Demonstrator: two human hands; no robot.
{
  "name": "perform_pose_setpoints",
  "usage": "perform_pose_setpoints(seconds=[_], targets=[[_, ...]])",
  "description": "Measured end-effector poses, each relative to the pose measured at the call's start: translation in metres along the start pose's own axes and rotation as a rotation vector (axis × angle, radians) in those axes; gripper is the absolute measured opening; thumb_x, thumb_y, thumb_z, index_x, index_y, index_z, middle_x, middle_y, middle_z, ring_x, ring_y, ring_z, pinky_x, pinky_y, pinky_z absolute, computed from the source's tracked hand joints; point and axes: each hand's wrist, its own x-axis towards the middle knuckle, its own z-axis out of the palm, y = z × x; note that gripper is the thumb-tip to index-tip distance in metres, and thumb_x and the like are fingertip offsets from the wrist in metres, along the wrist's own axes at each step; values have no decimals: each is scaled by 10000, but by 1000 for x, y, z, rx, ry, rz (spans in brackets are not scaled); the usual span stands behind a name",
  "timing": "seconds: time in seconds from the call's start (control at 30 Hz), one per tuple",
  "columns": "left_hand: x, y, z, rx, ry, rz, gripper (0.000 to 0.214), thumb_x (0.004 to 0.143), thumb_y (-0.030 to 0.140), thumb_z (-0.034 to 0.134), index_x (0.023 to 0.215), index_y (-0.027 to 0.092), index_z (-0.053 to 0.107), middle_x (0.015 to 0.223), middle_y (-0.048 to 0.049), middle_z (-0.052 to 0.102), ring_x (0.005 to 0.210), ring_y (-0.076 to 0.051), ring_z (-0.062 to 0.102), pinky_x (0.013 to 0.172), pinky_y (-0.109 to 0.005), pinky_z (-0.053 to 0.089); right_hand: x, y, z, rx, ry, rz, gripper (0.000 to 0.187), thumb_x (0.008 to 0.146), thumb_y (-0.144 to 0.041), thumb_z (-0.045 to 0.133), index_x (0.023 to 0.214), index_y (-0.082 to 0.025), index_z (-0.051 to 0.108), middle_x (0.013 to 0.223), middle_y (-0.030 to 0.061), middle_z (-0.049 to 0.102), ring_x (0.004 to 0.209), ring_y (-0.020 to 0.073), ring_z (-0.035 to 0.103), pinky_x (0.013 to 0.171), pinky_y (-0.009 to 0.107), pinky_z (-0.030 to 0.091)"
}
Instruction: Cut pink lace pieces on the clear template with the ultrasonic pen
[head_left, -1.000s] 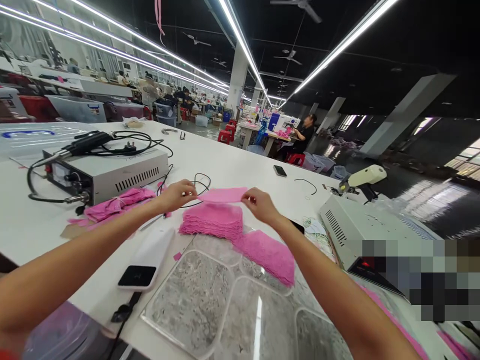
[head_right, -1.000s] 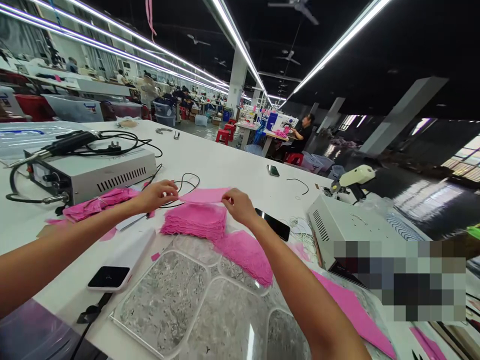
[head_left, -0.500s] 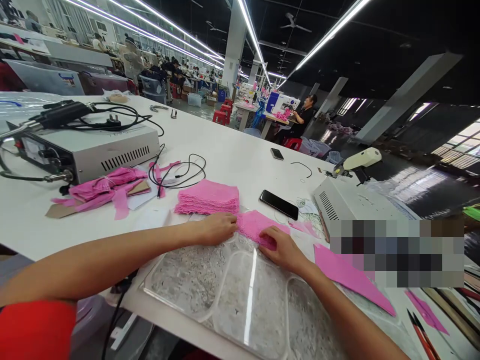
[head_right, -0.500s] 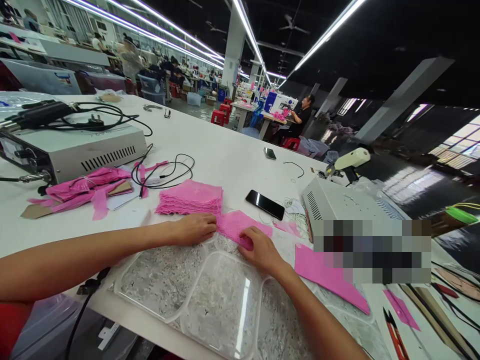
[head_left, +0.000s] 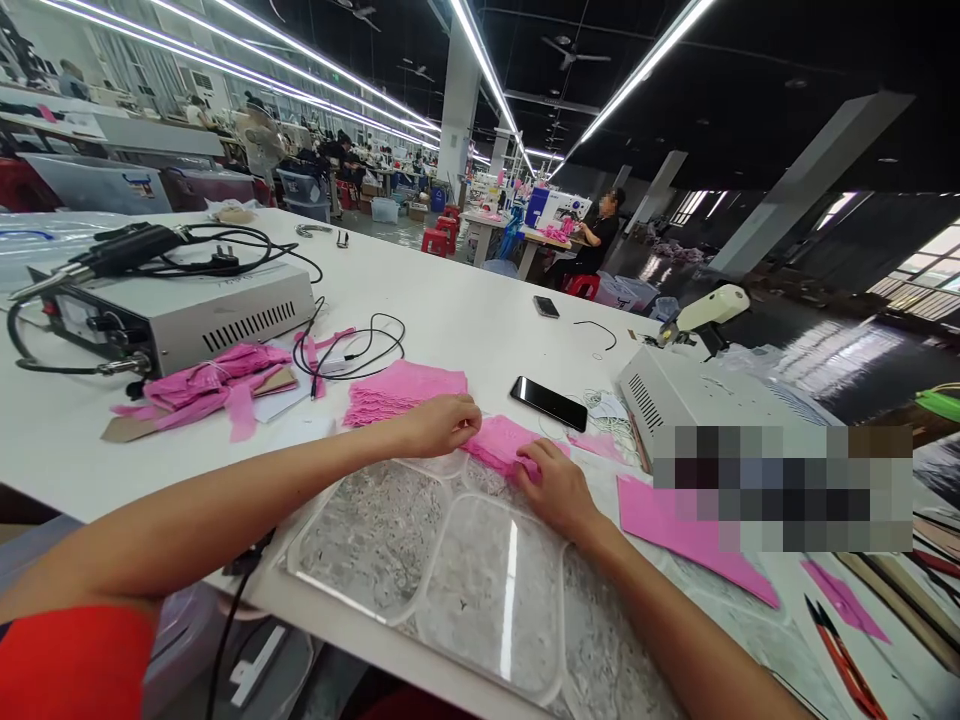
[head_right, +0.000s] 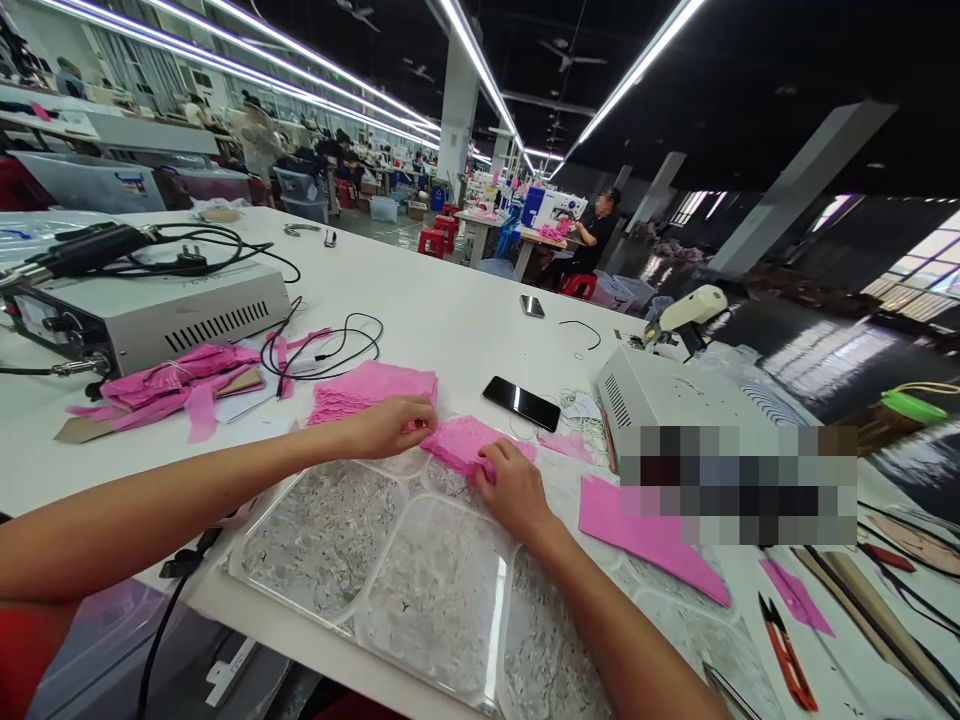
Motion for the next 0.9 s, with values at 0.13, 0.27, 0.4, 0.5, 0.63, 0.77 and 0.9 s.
perform_pose_setpoints(seconds=[0.13,0.27,0.4,0.5,0.63,0.77,0.9], targets=[[-40,1,-12,-60,-86,76,153,816,84,500,777,171,620,875,-33,627,779,-143,586,705,-222,436,-25,-4,-7,-40,-32,-52,194,805,-149,500,891,-217,660,947,91,684,854,212,631,734,336,506],[-86,1,-19,-74,-264,149,177,714,35,580,671,199,633,801,15,649,651,-108,584,606,-196,430,-57,-31,-25,61,-274,-280,215,862,-178,475,911,-240,674,862,62,681,759,171,635,657,292,506],[-83,-1,-12,28,-300,110,182,761,48,583,692,198,661,763,1,649,628,-124,588,576,-219,429,-48,-46,-29,275,-378,-233,188,896,-249,492,945,-244,673,863,44,676,711,131,621,653,267,510],[-48,-9,5,128,-204,35,145,846,86,546,809,156,668,893,-74,654,813,-192,626,701,-274,477,-16,-32,-14,275,-181,-71,162,852,-274,537,928,-227,672,810,34,660,665,136,581,629,287,492],[-3,-22,30,202,-197,29,134,932,227,592,1009,134,650,1046,-85,648,948,-197,629,853,-361,525,13,-4,8,255,-113,-14,189,796,-280,582,945,-202,668,842,49,659,702,157,580,661,321,493],[9,-30,43,213,-213,29,328,959,357,583,1221,158,573,1211,-91,601,1026,-205,624,873,-415,549,12,12,12,278,-123,-3,185,811,-323,560,865,-202,689,803,43,660,675,152,580,643,312,487],[6,-32,44,196,-223,21,311,962,348,577,1213,163,580,1213,-93,601,1026,-204,623,876,-409,548,9,16,7,313,-140,3,205,816,-339,549,839,-210,707,803,46,685,706,161,606,667,313,486]])
